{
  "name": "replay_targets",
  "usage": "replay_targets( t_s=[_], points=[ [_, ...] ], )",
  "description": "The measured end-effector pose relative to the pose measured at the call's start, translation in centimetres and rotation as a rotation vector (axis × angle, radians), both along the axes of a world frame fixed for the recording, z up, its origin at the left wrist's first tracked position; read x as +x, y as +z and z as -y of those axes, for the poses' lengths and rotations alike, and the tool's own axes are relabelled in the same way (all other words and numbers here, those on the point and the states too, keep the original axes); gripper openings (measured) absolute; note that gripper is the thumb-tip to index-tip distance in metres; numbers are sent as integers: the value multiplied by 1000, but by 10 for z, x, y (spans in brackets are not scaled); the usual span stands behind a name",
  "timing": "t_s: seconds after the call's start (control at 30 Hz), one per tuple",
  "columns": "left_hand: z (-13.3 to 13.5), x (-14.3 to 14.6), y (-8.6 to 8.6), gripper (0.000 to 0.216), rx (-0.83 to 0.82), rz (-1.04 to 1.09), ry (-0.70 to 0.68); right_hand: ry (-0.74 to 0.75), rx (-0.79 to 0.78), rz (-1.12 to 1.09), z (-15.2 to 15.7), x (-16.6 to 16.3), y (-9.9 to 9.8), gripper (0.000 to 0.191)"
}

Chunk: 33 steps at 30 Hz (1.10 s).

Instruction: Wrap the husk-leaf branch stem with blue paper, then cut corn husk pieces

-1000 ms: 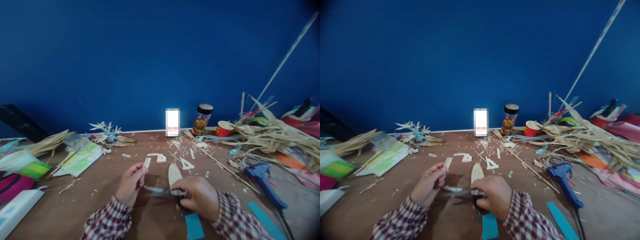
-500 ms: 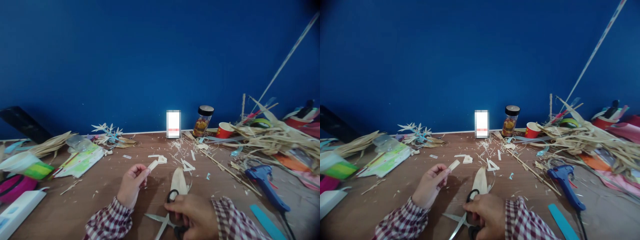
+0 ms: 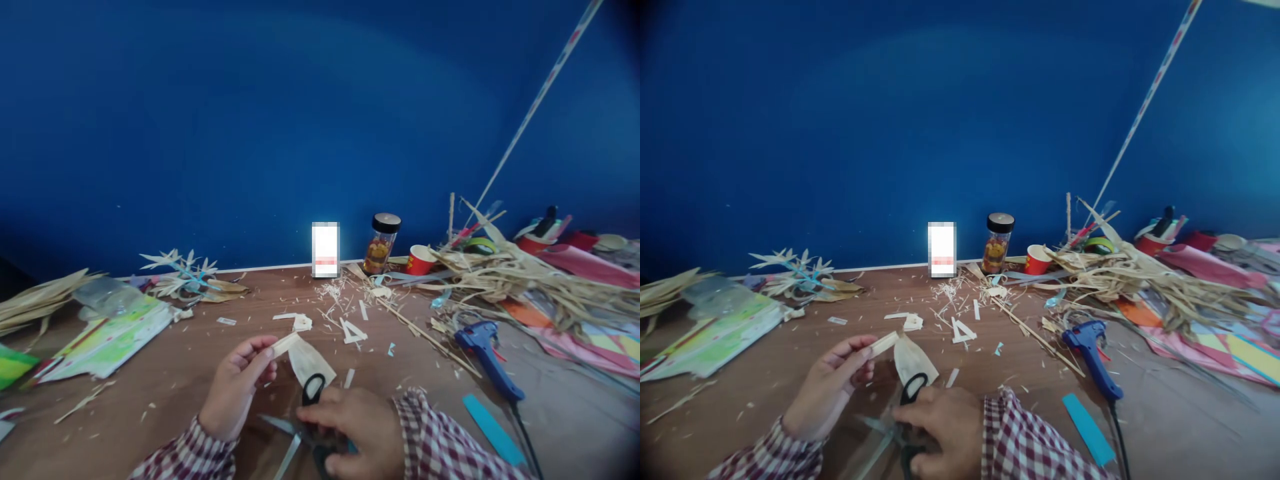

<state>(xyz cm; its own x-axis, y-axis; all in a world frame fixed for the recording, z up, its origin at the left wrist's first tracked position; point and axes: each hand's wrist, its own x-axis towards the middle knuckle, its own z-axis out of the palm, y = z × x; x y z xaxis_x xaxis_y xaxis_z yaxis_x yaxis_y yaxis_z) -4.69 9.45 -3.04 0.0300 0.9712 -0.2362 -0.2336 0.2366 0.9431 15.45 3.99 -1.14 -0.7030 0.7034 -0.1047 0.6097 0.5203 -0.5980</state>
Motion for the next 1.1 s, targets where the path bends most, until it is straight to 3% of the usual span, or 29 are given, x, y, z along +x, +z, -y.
replay_targets(
  t_s=[0.13,0.3,0.33,0.43,0.5,0.67,0.93,1.1],
  points=[
    [2,3,-1,28,8,-34,-14,-37,122,73,1,-4,-1,63],
    [4,4,-1,26,47,-68,-28,39,228,8,0,-9,-6,26],
    [5,4,-1,25,59,-82,-43,-29,234,-60,0,-9,-7,23],
    [9,7,1,25,81,-119,-98,-414,241,-286,0,-6,-10,20],
    [12,10,1,26,84,-132,-157,-559,254,-405,0,-4,-12,23],
    [18,16,-4,25,103,-120,-305,-404,353,-525,-2,-1,-14,19],
    [20,16,-4,22,97,-101,-309,-372,272,-624,-8,0,-15,18],
    [24,20,-1,54,88,33,-370,-645,116,-677,-9,1,-15,14]
  ],
)
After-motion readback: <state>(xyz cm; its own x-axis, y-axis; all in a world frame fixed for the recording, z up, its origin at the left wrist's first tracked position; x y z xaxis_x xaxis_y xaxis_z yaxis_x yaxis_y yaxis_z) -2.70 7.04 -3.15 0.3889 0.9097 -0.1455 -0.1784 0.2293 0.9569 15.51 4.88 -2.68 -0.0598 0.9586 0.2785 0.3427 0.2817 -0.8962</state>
